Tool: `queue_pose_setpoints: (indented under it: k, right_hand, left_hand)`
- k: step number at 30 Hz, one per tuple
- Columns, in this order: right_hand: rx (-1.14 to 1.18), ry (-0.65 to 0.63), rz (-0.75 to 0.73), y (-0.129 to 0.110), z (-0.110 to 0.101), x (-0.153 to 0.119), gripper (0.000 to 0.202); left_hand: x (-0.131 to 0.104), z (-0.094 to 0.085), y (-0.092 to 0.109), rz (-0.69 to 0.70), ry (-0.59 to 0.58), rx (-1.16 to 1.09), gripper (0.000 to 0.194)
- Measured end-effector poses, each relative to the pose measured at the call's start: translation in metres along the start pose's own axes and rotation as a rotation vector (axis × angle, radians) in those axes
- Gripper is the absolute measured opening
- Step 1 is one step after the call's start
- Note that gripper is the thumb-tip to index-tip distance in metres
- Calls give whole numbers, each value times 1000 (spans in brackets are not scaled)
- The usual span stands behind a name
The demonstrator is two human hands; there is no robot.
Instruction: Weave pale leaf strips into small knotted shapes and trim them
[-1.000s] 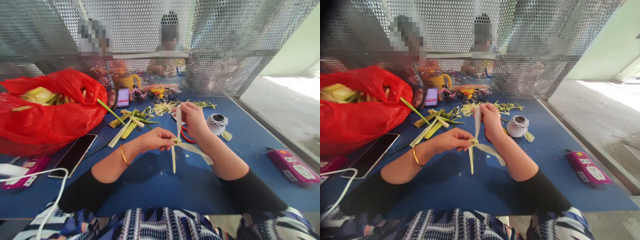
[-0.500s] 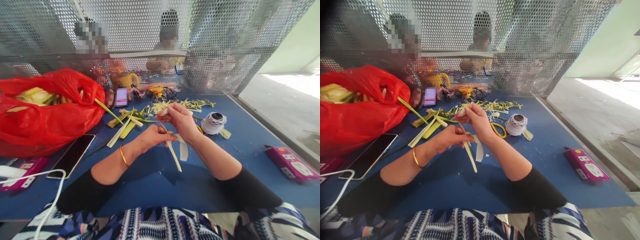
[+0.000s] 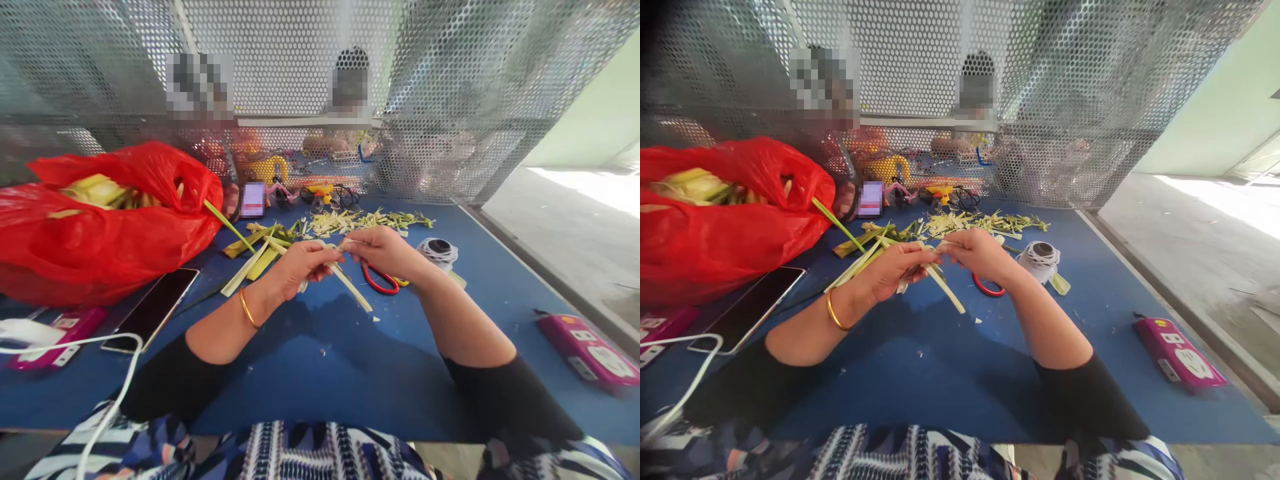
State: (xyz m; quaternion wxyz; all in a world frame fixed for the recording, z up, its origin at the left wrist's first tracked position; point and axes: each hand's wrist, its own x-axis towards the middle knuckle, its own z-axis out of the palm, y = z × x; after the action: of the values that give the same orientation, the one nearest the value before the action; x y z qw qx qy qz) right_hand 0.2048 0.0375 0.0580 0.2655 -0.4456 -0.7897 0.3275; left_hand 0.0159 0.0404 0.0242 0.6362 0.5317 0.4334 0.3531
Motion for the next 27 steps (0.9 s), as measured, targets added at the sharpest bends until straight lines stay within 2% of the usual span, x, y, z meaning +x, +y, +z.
queue_pose_setpoints:
  k: [4, 8, 11, 13, 15, 17, 18, 19, 21, 22, 24, 27]
  right_hand:
    - [183, 12, 89, 5, 7, 5, 39]
    - [390, 200, 152, 11, 17, 11, 37]
    - [390, 285, 159, 15, 21, 14, 34]
    - [237, 337, 165, 16, 22, 14, 30]
    - [-38, 510, 110, 14, 21, 11, 23]
    - [-335, 688, -64, 7, 20, 6, 22]
    - [-460, 707, -193, 2, 20, 3, 22]
    - [-562, 656, -334, -2, 21, 0, 22]
    - [-724, 437, -569, -10, 26, -4, 25]
    - [-796, 334, -641, -13, 30, -5, 26]
    - [-921, 225, -700, -14, 40, -4, 26]
    - [-1040, 239, -705, -10, 51, 0, 27]
  left_hand:
    - [0, 1, 0, 2, 5, -11, 17]
    - [0, 2, 3, 12, 19, -35, 15]
    - [-2, 2, 7, 2, 27, -40, 14]
    - [-3, 1, 8, -22, 27, -59, 13]
    - [-2, 1, 7, -42, 35, -102, 13]
    - [-1, -1, 7, -50, 45, -172, 14]
    - [-1, -2, 7, -54, 48, -219, 15]
    - [0, -4, 8, -62, 51, -273, 17]
    - [2, -7, 12, -85, 48, -386, 18]
    - [2, -8, 14, -96, 49, -431, 18]
    - [2, -10, 18, -118, 57, -464, 17]
    - [3, -12, 20, -107, 87, -435, 18]
